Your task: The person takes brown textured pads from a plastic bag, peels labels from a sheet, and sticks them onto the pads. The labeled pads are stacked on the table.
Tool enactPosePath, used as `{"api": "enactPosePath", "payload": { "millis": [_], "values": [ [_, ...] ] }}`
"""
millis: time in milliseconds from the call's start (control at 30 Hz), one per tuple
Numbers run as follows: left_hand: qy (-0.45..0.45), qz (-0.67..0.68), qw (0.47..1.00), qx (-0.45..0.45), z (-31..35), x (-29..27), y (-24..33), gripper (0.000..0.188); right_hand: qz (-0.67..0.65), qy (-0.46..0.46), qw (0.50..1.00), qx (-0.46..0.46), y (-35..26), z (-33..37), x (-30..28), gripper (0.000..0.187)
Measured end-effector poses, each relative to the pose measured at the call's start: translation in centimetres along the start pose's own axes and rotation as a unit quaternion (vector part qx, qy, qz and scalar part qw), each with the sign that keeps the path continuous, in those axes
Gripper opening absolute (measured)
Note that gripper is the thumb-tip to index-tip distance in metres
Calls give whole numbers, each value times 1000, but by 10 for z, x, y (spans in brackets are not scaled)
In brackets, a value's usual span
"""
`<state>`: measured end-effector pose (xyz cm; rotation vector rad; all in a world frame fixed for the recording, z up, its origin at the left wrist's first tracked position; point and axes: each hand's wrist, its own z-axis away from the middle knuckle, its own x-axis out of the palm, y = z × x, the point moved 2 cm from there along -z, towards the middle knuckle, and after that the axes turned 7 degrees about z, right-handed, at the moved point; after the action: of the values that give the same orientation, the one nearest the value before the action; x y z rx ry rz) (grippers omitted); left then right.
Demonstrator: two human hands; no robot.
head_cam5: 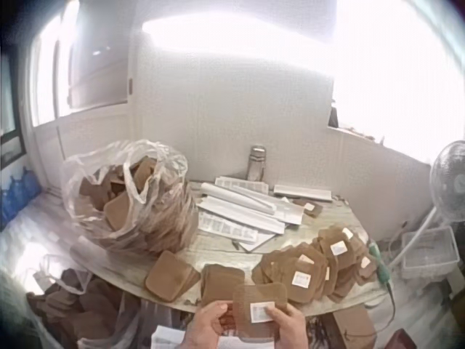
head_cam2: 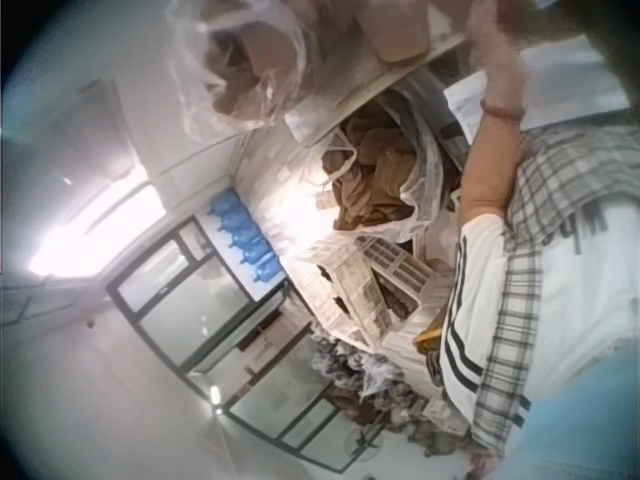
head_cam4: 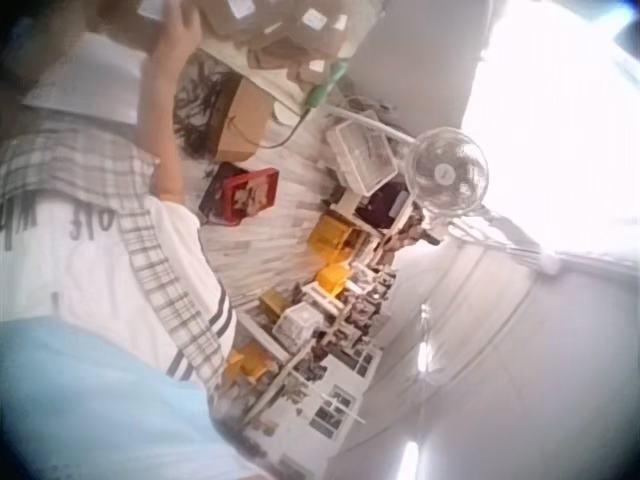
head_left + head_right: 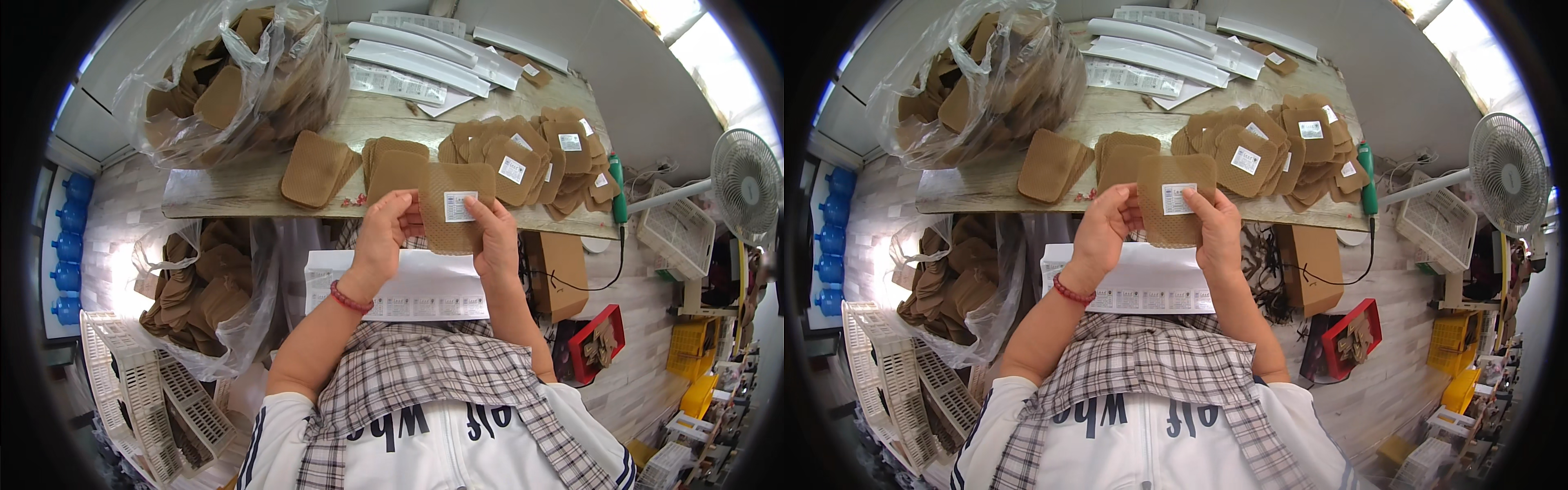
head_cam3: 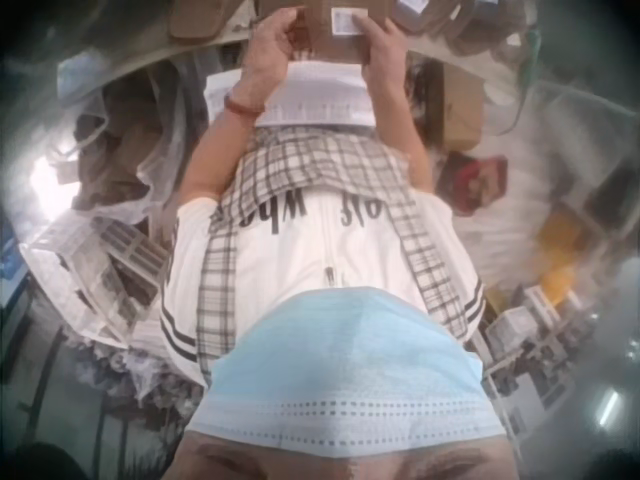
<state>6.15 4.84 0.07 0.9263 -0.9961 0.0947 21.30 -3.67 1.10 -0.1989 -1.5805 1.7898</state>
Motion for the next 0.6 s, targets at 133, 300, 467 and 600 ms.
{"api": "enactPosePath", "payload": {
  "millis": [133, 300, 467, 600],
  "values": [
    [18, -29, 999, -9, -15, -5, 14, 15, 23, -24, 999, 17, -4, 5, 6, 22],
    [40, -58, 997, -41, -19, -13, 0, 16, 25, -40, 999, 25, 1, 1, 4, 22],
    [56, -65, 995, -60, -4, -3, -9, 17, 34, -32, 999, 23, 1, -3, 0, 20],
    [45, -87, 992, -79, 2, -3, -14, 16, 54, -24, 998, 28, -1, -9, -5, 20]
  ]
}}
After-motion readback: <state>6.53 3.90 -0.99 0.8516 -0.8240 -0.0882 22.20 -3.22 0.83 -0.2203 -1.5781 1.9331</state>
